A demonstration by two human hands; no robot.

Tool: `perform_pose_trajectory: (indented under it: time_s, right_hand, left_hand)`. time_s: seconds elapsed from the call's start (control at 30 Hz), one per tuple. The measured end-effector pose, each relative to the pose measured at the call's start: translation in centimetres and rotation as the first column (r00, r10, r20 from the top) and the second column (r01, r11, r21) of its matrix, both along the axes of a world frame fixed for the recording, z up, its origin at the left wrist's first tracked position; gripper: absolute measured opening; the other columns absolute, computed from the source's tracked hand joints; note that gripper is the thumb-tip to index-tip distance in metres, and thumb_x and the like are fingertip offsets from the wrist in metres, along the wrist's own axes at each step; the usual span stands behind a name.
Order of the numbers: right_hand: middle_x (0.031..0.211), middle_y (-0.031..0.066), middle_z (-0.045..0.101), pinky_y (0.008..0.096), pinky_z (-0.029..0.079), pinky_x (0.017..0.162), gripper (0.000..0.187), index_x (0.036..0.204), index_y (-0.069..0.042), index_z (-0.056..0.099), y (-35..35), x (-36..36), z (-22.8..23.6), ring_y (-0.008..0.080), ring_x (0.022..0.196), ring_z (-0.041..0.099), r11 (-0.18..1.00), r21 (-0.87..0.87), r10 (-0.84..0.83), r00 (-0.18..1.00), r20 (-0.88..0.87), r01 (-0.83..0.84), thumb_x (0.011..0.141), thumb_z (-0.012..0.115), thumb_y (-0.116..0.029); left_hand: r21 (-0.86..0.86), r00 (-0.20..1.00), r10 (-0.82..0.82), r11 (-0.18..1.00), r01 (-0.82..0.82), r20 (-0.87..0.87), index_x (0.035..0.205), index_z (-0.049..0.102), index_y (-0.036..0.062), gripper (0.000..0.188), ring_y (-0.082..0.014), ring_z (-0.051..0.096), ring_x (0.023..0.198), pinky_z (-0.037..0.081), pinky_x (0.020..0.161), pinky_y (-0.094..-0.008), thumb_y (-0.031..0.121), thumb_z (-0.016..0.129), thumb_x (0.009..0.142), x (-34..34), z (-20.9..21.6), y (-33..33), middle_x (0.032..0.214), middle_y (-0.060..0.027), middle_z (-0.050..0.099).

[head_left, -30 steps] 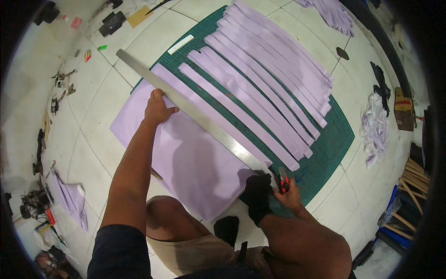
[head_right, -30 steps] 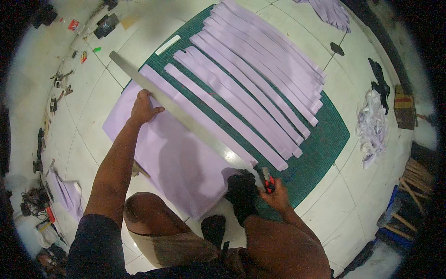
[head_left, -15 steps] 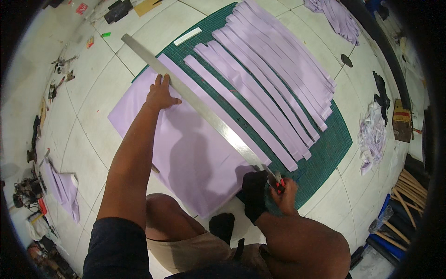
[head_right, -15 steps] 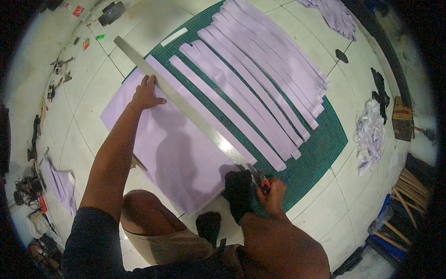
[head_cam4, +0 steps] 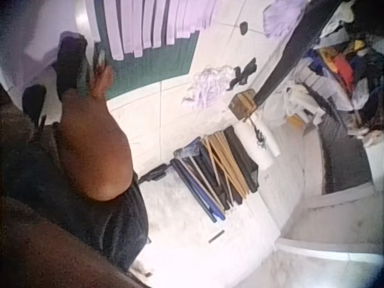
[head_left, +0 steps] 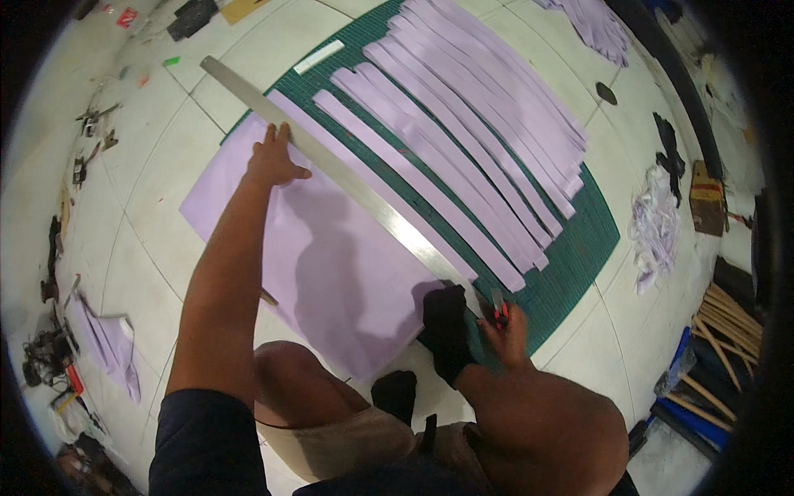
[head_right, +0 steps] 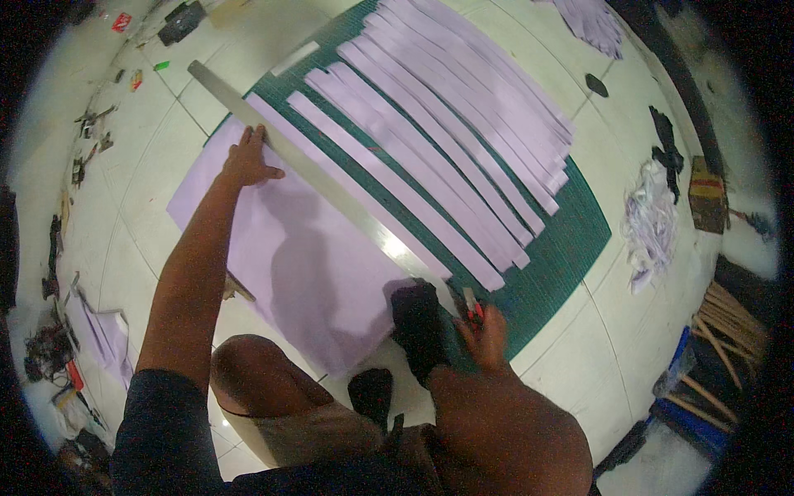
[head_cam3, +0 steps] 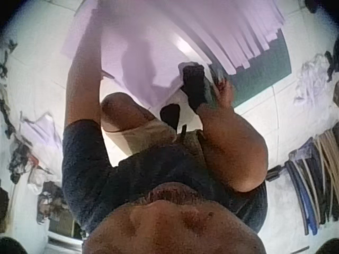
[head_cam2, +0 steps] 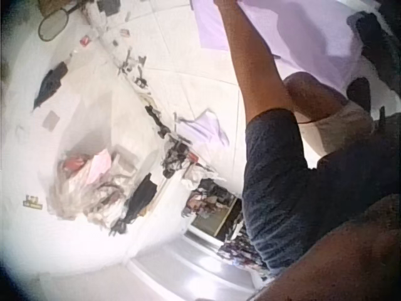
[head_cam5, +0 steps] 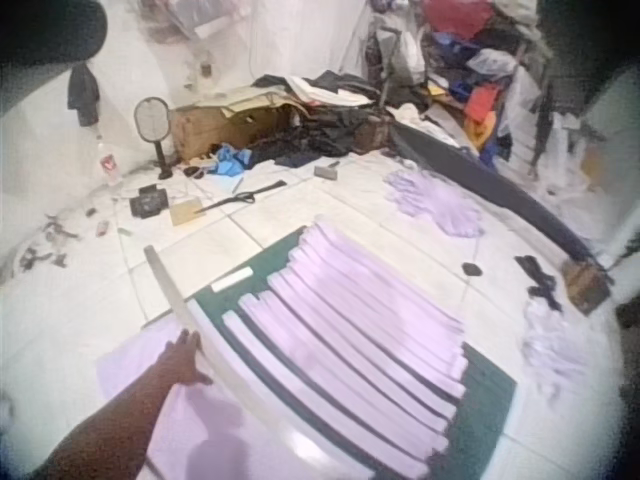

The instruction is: The person cuts strips from a sheet of purple fabric by hand using a metal ruler and shears.

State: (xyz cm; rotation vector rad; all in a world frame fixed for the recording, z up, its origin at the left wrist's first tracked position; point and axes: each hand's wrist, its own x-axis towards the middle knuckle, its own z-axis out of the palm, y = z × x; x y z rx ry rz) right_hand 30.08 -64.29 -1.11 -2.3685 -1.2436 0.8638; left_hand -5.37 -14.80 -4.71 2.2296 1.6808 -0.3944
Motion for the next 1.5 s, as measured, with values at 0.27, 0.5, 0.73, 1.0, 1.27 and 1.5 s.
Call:
perform_pose_trajectory:
  time_s: [0.27,0.5,0.73,1.0,1.27,1.5]
  right_hand:
    - [0.105,0.0220,0.059,0.0492,0.046,0.086,0.055,0.109,-0.002,0.055,1.2,0.6,-0.3,0.0410,0.100,0.057,0.997,-0.072,-0.023,0.998,-0.052,0.019,0.074,0.086,-0.031]
    - [0.094,0.0189,0.058,0.0464,0.046,0.078,0.055,0.100,-0.002,0.054,0.5,0.7,-1.2,0.0375,0.089,0.056,1.000,-0.015,-0.007,0.997,0.071,0.008,0.066,0.089,-0.028]
    - [0.102,0.0198,0.056,0.0479,0.043,0.083,0.053,0.104,-0.003,0.055,-1.1,0.9,-1.8,0.0393,0.099,0.052,1.000,0.024,0.003,0.998,0.068,-0.005,0.069,0.086,-0.027]
    - [0.091,0.0181,0.059,0.0470,0.046,0.076,0.048,0.107,-0.002,0.057,0.2,1.4,-1.5,0.0377,0.084,0.058,0.993,0.075,0.086,0.995,0.049,-0.090,0.073,0.084,-0.023]
    - [0.093,0.0195,0.053,0.0405,0.048,0.074,0.035,0.115,0.004,0.044,17.9,4.1,5.3,0.0307,0.081,0.058,0.944,0.316,0.133,0.984,-0.118,-0.090,0.091,0.059,-0.017]
    - [0.101,0.0223,0.068,0.0487,0.053,0.081,0.043,0.118,-0.005,0.061,53.2,-2.1,3.4,0.0418,0.094,0.066,0.774,0.391,0.466,0.866,0.179,-0.498,0.088,0.071,-0.035]
  left_hand:
    - [0.052,0.997,-0.067,0.997,0.065,0.041,0.158,0.020,0.0098,0.125,-0.0501,0.039,0.137,0.038,0.112,-0.0505,0.042,0.090,0.059,-1.4,-1.6,1.1,0.161,-0.0240,0.022]
    - [0.043,0.997,-0.072,0.997,0.071,0.009,0.158,0.018,0.0102,0.123,-0.0491,0.037,0.138,0.036,0.113,-0.0510,0.041,0.089,0.062,-0.8,-0.7,0.4,0.160,-0.0249,0.023]
    - [0.033,0.996,-0.067,0.997,0.064,0.067,0.155,0.023,0.0022,0.120,-0.0411,0.034,0.143,0.032,0.115,-0.0483,0.038,0.090,0.061,0.6,1.0,-1.0,0.158,-0.0279,0.025]
    - [0.040,0.996,-0.058,0.998,0.056,0.074,0.155,0.022,0.0015,0.122,-0.0451,0.031,0.144,0.029,0.117,-0.0492,0.039,0.091,0.061,-0.7,0.4,-0.2,0.159,-0.0282,0.024]
    - [-0.060,0.970,0.220,0.975,-0.214,0.102,0.154,0.028,0.0072,0.131,-0.0501,0.039,0.135,0.044,0.107,-0.0524,0.057,0.091,0.050,2.4,3.3,-1.4,0.161,-0.0211,0.023]
    - [-0.042,0.959,0.250,0.968,-0.247,0.135,0.153,0.027,0.0089,0.131,-0.0474,0.047,0.127,0.051,0.101,-0.0525,0.052,0.095,0.049,3.2,4.7,-2.1,0.159,-0.0206,0.025]
